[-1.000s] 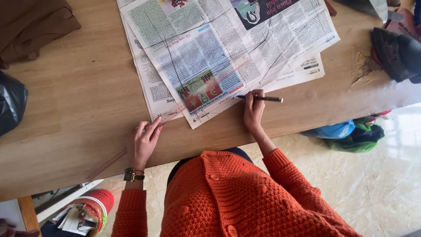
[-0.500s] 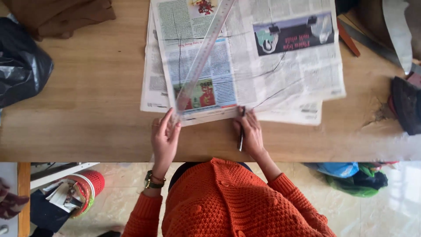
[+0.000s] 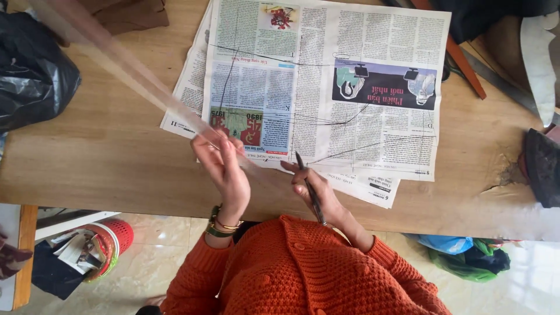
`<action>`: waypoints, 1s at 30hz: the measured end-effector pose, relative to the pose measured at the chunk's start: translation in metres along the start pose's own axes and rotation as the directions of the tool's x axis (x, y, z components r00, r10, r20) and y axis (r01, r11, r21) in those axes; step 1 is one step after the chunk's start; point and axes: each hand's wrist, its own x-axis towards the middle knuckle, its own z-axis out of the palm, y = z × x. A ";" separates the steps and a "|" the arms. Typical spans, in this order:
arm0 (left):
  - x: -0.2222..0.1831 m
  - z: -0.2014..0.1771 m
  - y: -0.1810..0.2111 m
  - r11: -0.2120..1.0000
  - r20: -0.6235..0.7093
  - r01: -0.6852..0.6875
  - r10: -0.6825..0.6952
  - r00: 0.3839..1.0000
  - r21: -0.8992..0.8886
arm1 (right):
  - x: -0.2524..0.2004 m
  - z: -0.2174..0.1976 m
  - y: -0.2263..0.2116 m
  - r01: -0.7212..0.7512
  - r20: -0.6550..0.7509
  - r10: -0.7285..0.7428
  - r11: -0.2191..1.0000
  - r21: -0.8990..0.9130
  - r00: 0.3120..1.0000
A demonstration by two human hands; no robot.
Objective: Drawing pattern lines on a newspaper using a ruler and a pen for garment construction.
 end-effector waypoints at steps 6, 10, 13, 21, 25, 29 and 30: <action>-0.055 0.019 -0.036 0.990 0.330 0.098 -0.127 0.935 0.102 | -0.022 0.000 0.058 -0.262 -0.318 0.207 0.955 -0.139 0.925; -0.043 -0.024 -0.068 0.921 0.601 -0.134 -0.124 0.789 0.366 | -0.041 -0.011 0.095 -0.269 -0.445 0.215 0.961 -0.061 0.869; -0.036 -0.056 -0.084 0.773 0.632 -0.348 -0.087 0.770 0.530 | -0.047 -0.023 0.098 -0.309 -0.528 0.209 0.945 -0.107 0.823; -0.010 -0.124 -0.068 0.430 0.097 -0.050 -0.088 0.991 0.901 | -0.036 -0.039 0.068 -0.286 -0.666 0.194 0.958 -0.030 0.721; -0.005 -0.134 -0.075 0.461 0.001 0.082 -0.176 0.984 0.883 | -0.030 -0.044 0.064 -0.241 -0.673 0.159 0.970 -0.029 0.723; 0.000 -0.131 -0.084 0.378 -0.027 0.106 -0.208 0.978 0.920 | -0.029 -0.041 0.063 -0.215 -0.673 0.162 0.977 0.004 0.721; 0.000 -0.131 -0.088 0.343 -0.035 0.109 -0.214 0.976 0.933 | -0.029 -0.040 0.062 -0.212 -0.675 0.160 0.977 0.006 0.720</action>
